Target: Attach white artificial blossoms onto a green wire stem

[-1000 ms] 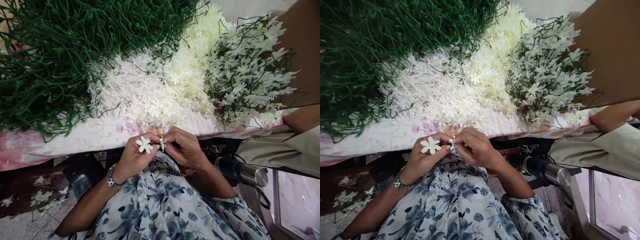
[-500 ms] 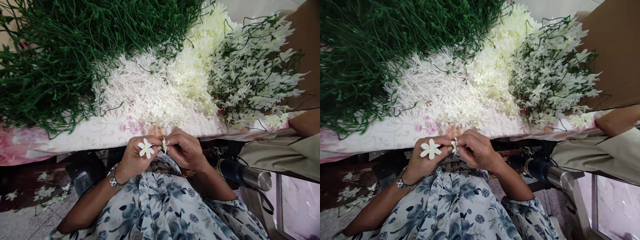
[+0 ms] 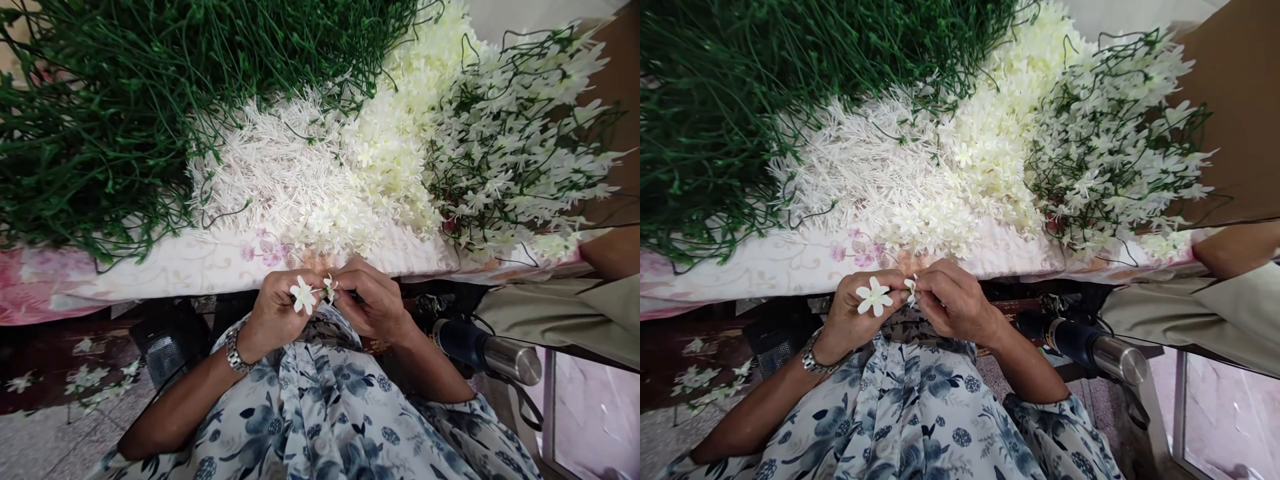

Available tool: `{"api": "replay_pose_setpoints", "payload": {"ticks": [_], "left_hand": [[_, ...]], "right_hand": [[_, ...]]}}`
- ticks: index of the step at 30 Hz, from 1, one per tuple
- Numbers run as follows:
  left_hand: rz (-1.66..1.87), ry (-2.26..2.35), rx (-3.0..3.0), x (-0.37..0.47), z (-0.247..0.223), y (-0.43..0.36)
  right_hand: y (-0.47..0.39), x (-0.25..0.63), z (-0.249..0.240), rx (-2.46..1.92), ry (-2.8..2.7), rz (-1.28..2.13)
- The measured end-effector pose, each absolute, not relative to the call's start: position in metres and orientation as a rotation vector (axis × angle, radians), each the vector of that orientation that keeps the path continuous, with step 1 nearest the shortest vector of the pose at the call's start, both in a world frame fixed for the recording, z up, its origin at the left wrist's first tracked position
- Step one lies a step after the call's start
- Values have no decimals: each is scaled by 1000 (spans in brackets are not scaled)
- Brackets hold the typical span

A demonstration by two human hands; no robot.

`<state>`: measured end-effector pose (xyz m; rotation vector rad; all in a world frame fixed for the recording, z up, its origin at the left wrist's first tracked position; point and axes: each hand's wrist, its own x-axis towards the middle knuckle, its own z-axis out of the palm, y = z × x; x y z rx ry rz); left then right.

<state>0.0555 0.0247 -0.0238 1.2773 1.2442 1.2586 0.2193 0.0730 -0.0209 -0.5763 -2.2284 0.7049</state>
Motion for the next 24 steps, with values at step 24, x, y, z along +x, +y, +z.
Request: {"api": "replay_pose_setpoints", "payload": {"ticks": [24], "left_hand": [[1113,1157,946,51,-29,20]], "right_hand": [[85,228,4,-624,-2288,746]]}}
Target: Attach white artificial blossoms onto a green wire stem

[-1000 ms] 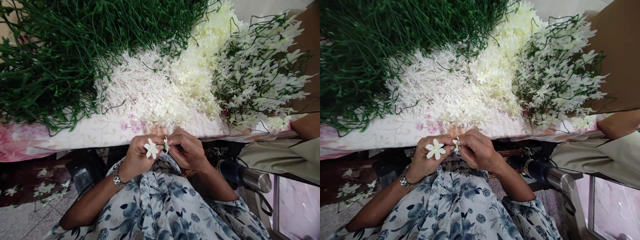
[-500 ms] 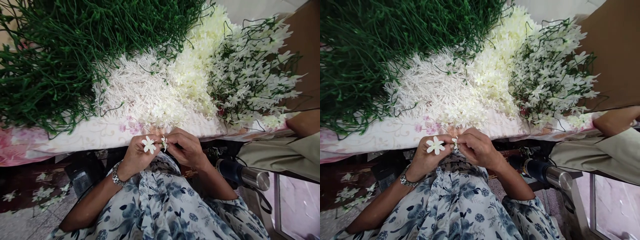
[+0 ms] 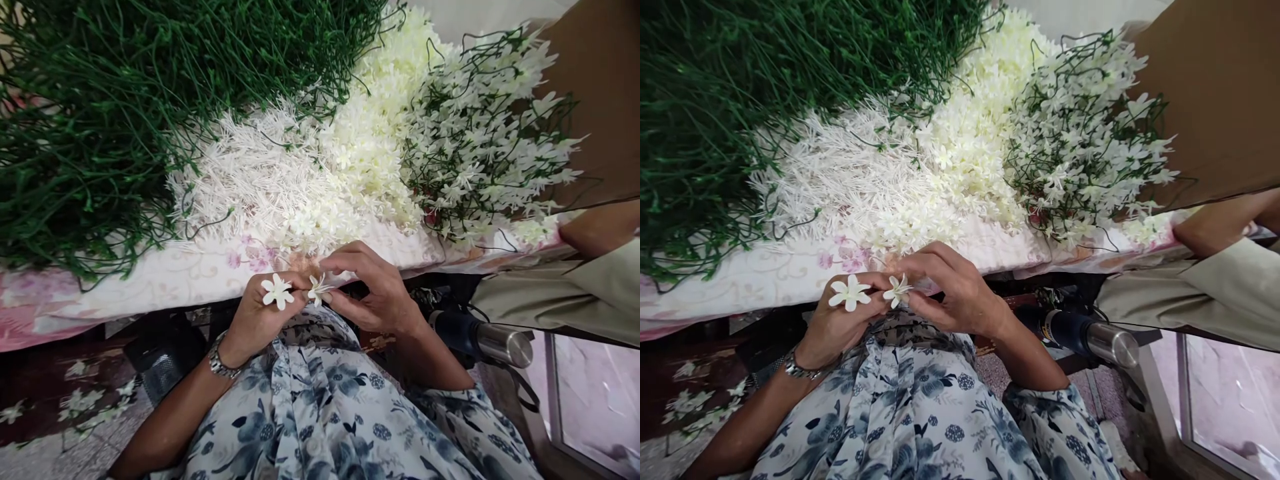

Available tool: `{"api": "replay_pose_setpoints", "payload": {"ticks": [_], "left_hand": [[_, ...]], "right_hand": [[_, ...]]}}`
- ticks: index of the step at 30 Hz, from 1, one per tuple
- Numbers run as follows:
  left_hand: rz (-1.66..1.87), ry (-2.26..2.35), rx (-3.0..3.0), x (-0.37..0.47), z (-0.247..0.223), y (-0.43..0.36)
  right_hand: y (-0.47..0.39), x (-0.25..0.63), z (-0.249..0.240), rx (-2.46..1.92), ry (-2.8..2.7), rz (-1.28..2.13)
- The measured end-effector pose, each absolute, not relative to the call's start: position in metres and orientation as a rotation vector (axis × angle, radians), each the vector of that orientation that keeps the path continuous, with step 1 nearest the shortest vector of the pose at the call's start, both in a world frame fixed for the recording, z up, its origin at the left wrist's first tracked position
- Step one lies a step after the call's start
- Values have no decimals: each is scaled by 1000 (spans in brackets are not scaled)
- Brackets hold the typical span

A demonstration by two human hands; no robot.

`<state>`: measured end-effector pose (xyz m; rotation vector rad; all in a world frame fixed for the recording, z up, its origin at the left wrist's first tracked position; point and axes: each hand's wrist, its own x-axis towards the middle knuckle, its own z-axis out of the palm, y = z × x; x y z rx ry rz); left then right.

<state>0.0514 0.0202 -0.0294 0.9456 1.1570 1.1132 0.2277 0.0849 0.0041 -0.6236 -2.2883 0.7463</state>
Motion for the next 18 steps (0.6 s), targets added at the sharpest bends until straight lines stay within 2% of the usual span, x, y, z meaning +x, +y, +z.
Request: {"api": "replay_pose_setpoints", "payload": {"ticks": [10,18], "left_hand": [[1128,1185,963,50,-33,19],[1197,1330,1243,53,-23,25]], "right_hand": [[85,225,1,-562,-2358,707],[85,222,0,-534,-2400,629]]}}
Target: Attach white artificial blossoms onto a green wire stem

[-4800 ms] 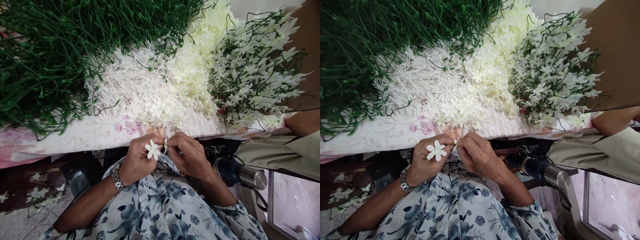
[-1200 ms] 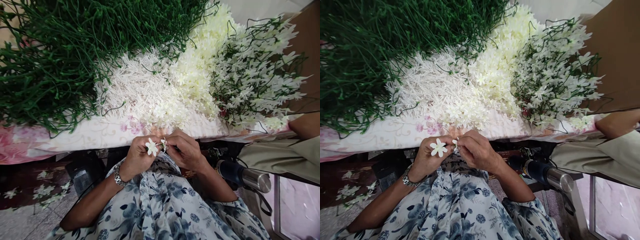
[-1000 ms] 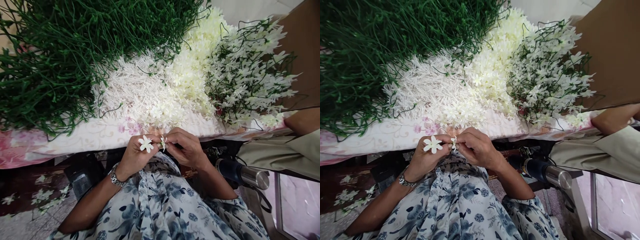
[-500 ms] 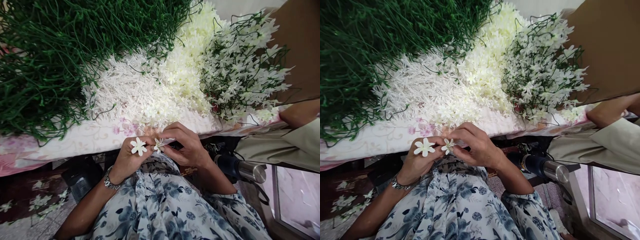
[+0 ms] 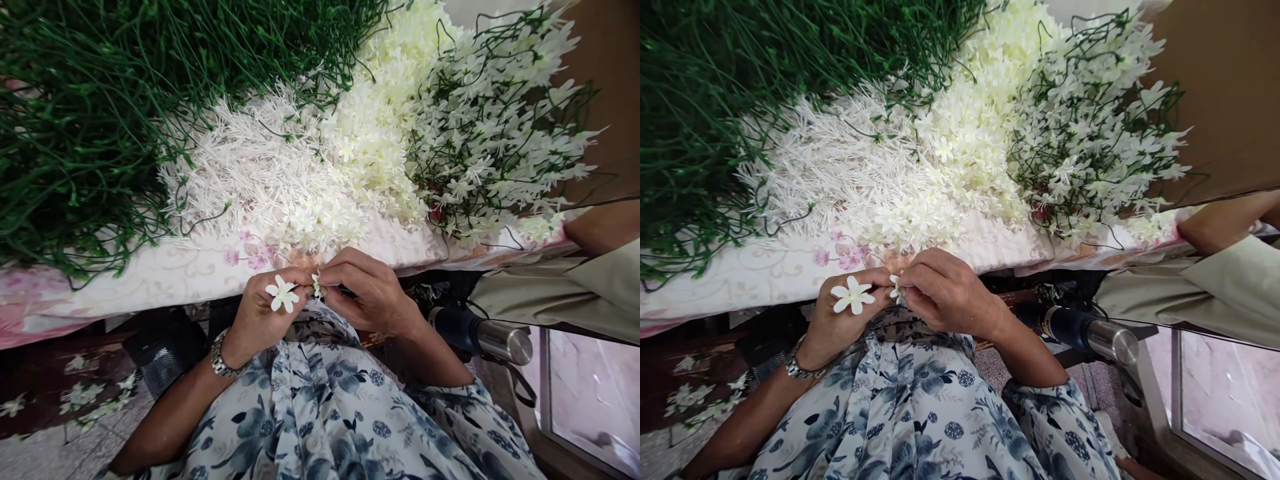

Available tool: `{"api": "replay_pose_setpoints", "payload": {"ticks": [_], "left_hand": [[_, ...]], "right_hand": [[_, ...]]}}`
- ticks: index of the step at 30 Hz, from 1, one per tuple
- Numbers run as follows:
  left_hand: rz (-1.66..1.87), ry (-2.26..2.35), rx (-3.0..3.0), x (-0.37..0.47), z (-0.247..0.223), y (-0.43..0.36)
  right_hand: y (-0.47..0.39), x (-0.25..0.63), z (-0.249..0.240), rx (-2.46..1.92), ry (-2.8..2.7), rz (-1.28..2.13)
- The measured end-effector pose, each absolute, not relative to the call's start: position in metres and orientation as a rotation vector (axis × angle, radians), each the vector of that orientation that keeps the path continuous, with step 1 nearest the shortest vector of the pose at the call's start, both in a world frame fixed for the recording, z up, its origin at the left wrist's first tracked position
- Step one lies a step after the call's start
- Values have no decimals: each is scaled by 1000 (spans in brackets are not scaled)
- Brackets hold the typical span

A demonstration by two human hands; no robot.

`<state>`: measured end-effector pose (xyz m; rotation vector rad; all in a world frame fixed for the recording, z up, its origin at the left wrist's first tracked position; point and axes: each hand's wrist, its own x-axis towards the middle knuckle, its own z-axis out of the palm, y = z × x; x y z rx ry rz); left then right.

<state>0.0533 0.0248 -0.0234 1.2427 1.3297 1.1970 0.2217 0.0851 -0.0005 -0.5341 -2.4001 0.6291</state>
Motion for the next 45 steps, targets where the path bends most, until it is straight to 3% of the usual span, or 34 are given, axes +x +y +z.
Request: {"api": "replay_pose_setpoints", "payload": {"ticks": [16,22,27,37,45], "left_hand": [[1206,1326,1373,54,-28,27],[1055,1241,1200,53,-17,26],[1160,1164,1002,50,-14,20],[1550,1107,873,45,-15,10],[1409,1233,1035,39,-13,18]], "right_hand": [[86,222,-13,-541,-2437,596],[87,226,-8,-682,-2247,780],[83,229,-6,-744,-2187,758],[80,232,-4,-724,-2229,415],[84,230,5,-692,-2381,262]]}}
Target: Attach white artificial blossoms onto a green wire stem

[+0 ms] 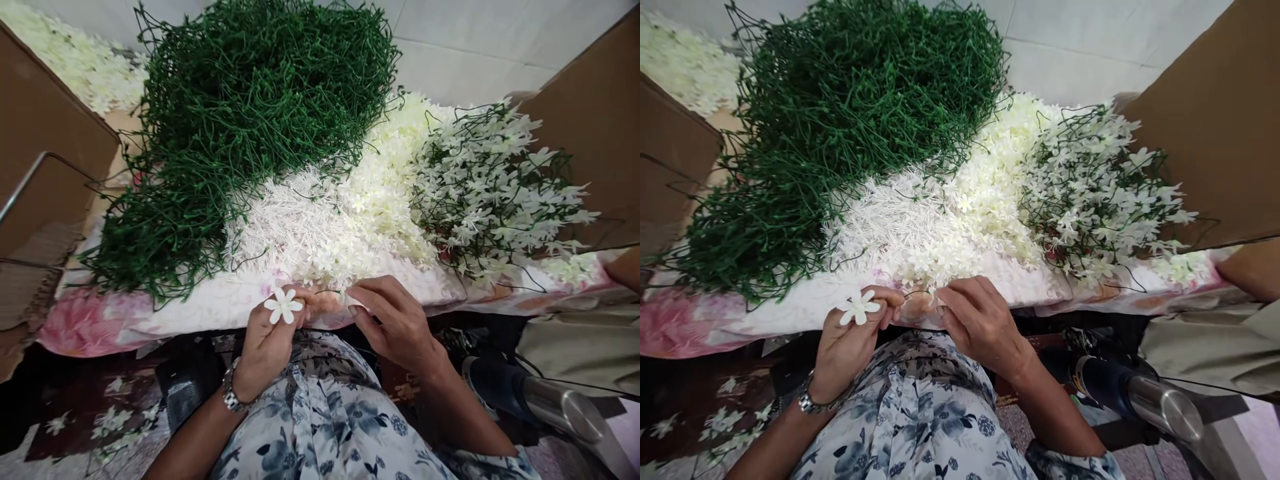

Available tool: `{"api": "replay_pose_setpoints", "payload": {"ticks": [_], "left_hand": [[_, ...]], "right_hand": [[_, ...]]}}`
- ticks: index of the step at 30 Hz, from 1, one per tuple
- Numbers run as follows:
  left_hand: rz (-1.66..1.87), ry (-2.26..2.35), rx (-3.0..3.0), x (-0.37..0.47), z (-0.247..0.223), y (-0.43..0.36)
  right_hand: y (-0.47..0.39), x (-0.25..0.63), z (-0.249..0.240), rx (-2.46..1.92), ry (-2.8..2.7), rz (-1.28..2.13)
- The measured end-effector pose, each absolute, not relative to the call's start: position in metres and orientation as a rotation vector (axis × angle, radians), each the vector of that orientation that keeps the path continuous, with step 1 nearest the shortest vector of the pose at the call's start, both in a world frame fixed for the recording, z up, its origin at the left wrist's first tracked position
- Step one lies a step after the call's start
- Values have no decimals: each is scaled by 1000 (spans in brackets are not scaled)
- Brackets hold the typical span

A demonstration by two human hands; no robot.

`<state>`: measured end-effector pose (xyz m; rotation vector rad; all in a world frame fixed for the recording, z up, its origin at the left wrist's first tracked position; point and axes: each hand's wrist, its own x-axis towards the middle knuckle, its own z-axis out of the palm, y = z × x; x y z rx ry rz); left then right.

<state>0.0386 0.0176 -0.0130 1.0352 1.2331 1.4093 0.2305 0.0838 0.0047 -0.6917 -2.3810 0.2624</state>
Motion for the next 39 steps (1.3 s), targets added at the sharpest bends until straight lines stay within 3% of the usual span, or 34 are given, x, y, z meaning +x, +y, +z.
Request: {"api": "replay_pose_setpoints", "payload": {"ticks": [8,19,27,39], "left_hand": [[1137,1213,1496,43,-2,22],[971,1233,1462,48,-4,21],[1061,1368,1325,49,-8,21],[1112,1451,1405,48,-14,26]], "right_hand": [[81,212,41,-524,-2343,560],[81,211,22,-533,-2333,451],[85,216,9,-603,-2276,534],[99,217,2,-576,-2236,390]]}}
